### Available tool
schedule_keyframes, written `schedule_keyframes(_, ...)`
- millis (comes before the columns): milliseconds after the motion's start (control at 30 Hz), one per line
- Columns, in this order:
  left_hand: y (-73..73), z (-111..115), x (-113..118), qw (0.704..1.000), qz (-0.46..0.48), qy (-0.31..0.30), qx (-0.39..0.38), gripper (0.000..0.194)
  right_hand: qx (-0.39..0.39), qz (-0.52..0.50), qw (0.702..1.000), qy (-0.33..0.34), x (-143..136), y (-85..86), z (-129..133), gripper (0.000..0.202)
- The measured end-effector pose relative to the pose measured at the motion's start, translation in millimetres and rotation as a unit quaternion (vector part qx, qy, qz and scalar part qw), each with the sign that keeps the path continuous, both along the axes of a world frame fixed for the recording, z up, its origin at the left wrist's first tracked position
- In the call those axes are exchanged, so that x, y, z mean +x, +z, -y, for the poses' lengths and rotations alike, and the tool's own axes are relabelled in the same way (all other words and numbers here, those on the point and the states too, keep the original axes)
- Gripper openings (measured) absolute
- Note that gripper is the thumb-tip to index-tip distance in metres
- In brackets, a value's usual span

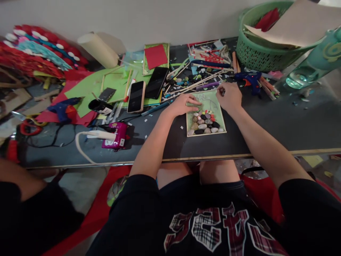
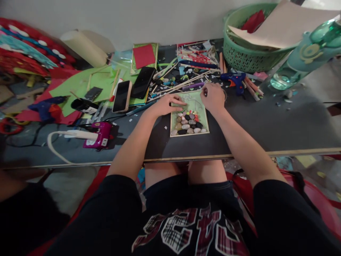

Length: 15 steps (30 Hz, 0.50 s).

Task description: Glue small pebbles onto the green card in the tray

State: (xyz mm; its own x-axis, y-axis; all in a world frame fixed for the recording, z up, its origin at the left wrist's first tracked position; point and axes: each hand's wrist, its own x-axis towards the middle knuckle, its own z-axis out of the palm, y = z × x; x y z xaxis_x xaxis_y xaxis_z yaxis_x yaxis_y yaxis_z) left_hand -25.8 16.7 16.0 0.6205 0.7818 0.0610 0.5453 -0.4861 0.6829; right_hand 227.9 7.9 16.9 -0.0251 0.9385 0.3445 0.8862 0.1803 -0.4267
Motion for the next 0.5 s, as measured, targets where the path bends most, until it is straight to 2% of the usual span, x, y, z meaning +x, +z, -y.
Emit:
schedule_keyframes(100, 2.6, 0, 0, 1.0, -0.004, 0.004, -0.012, 0.028, -0.009, -0.001, 1.0, 0.004, -1, -2.0, 0, 0.021)
schedule_keyframes(200, 0.5, 3, 1, 0.999, 0.031, 0.011, -0.025, 0.019, -0.003, 0.003, 1.0, 0.012, -2, -3.3, -2, 0.02)
schedule_keyframes(367, -7.7, 9, 3, 0.997, 0.08, 0.009, 0.008, 0.01, -0.001, 0.002, 1.0, 0.019, -4, -4.4, -5, 0.017)
schedule_keyframes(500, -11.7, 11, 6, 0.992, 0.11, 0.053, 0.028, 0.006, 0.011, 0.006, 0.999, 0.046, -3, -3.7, -3, 0.017)
